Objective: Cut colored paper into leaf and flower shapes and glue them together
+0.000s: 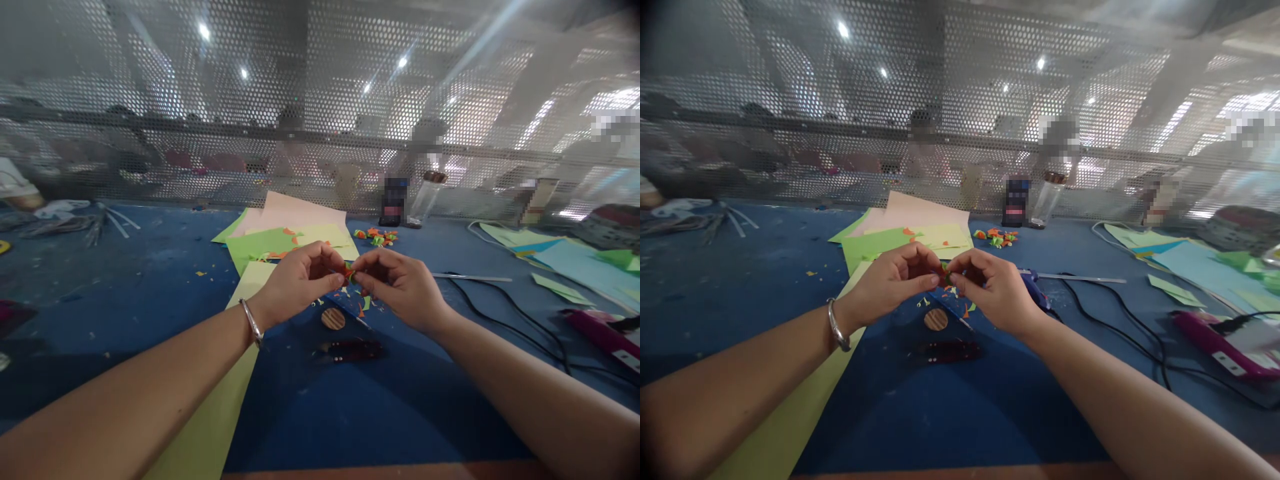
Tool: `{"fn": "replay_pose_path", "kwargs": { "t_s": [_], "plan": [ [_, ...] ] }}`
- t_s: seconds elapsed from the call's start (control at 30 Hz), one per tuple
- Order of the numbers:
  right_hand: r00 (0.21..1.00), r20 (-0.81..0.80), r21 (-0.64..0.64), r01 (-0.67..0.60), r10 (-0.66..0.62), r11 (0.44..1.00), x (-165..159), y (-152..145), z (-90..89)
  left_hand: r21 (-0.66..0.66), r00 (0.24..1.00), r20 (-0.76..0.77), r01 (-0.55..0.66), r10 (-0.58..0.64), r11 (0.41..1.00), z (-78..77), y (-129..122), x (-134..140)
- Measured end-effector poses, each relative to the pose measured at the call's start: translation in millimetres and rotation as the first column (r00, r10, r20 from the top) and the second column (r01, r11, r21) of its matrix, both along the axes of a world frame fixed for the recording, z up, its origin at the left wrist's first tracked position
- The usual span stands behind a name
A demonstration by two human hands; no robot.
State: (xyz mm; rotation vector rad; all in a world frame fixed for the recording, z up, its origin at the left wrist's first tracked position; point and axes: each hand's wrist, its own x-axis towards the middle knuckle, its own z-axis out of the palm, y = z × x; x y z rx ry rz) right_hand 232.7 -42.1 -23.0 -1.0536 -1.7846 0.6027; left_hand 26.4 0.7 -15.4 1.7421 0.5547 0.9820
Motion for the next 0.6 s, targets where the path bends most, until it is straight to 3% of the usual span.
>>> {"fn": "replay_pose_path", "kwargs": {
  "t_s": [0.23,0.6],
  "plan": [
    [0.999,0.035,0.03,0.015,-0.016,0.999,0.7,0.3,-0.2,-0.05,0.999,0.045,0.031,-0.029,0.998,-2.0,0.8,0.8],
    [0.996,0.084,0.096,0.024,-0.032,0.995,-0.4,1.5,-2.2,-0.049,1.0,0.025,-0.016,0.017,0.999,-0.5,-1.4,2.6]
  ]
}}
